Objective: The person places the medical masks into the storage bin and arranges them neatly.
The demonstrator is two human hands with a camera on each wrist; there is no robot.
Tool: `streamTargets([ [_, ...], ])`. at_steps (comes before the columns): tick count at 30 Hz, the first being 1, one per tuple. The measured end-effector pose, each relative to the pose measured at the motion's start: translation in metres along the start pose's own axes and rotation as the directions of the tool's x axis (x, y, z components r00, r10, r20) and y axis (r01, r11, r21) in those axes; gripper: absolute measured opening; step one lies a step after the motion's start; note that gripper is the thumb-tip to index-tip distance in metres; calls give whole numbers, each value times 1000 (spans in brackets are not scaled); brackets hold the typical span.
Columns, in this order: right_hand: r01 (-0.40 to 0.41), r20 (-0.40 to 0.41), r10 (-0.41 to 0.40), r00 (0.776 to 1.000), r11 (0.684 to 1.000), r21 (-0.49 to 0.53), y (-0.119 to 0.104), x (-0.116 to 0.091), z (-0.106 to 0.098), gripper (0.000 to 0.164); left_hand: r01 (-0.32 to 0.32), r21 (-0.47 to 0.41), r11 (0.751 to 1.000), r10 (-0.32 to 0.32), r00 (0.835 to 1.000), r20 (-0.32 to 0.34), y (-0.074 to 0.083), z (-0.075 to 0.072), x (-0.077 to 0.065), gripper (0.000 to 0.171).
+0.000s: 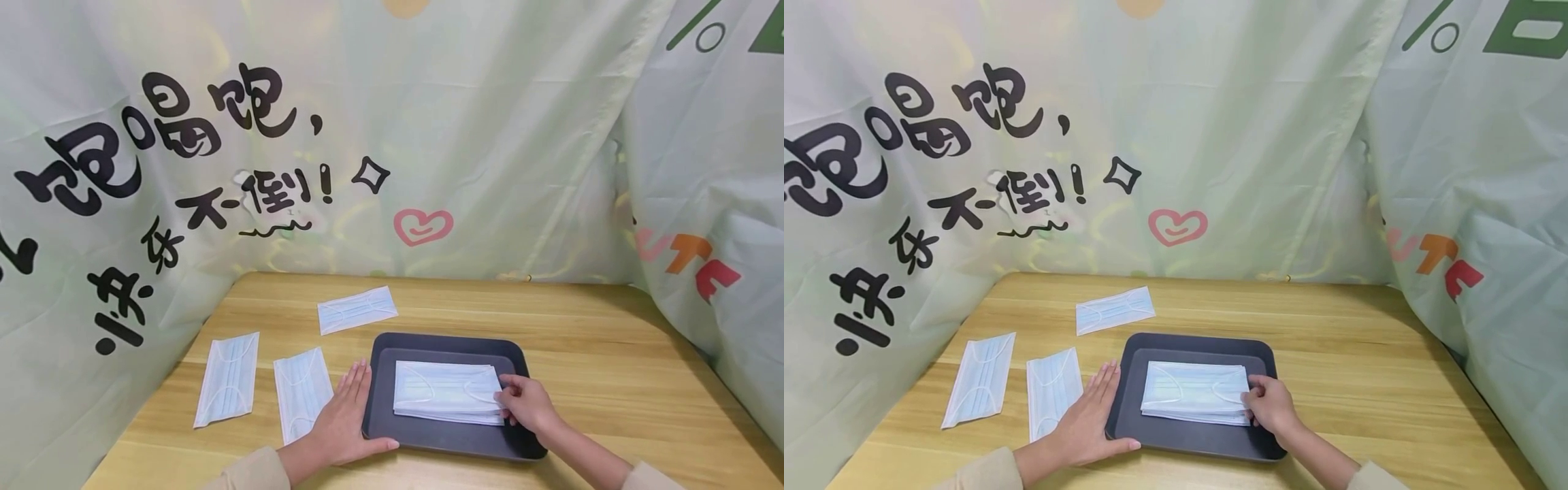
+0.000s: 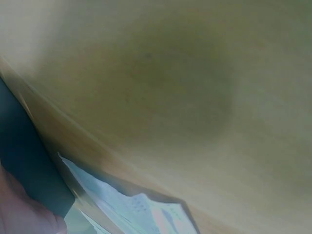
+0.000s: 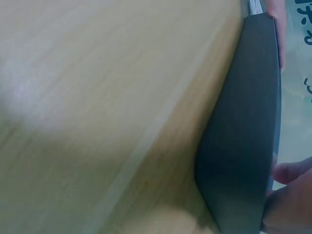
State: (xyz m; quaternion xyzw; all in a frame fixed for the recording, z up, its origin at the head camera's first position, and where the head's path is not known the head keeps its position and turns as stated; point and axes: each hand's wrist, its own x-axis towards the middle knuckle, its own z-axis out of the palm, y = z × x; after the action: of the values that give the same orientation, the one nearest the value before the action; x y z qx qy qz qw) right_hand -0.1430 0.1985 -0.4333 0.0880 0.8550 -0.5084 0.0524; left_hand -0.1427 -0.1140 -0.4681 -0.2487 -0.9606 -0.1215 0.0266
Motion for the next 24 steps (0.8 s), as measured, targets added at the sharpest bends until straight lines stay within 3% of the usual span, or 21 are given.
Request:
streamTargets([
  [10,111,37,-105,994,959,-261,-6,-11,-12,41,10,-15,1000,-10,1000,12,1,-1,0,119],
  [14,235,6,-245,969,920,-314,-5,-16,-16,33,9,-17,1000,-9,1000,9,1,-1,0,119],
  [16,332,-36,-364,931,884,-329,-2,-18,-16,30,8,-14,1000,-8,1000,8,1,0,1,119],
  [19,477,-111,-550,827,794,-377,3,-22,-14,32,5,-15,1000,-5,1000,8,0,0,1,118],
  [21,530,-134,-637,759,724,-442,7,-24,-14,38,5,-16,1000,-5,1000,8,0,0,1,118],
  [23,540,-130,-675,727,678,-498,11,-26,-14,46,6,-21,1000,-6,1000,7,0,0,1,118],
  [24,532,-119,-675,728,666,-524,13,-27,-15,50,6,-23,1000,-5,1000,5,0,0,1,118],
])
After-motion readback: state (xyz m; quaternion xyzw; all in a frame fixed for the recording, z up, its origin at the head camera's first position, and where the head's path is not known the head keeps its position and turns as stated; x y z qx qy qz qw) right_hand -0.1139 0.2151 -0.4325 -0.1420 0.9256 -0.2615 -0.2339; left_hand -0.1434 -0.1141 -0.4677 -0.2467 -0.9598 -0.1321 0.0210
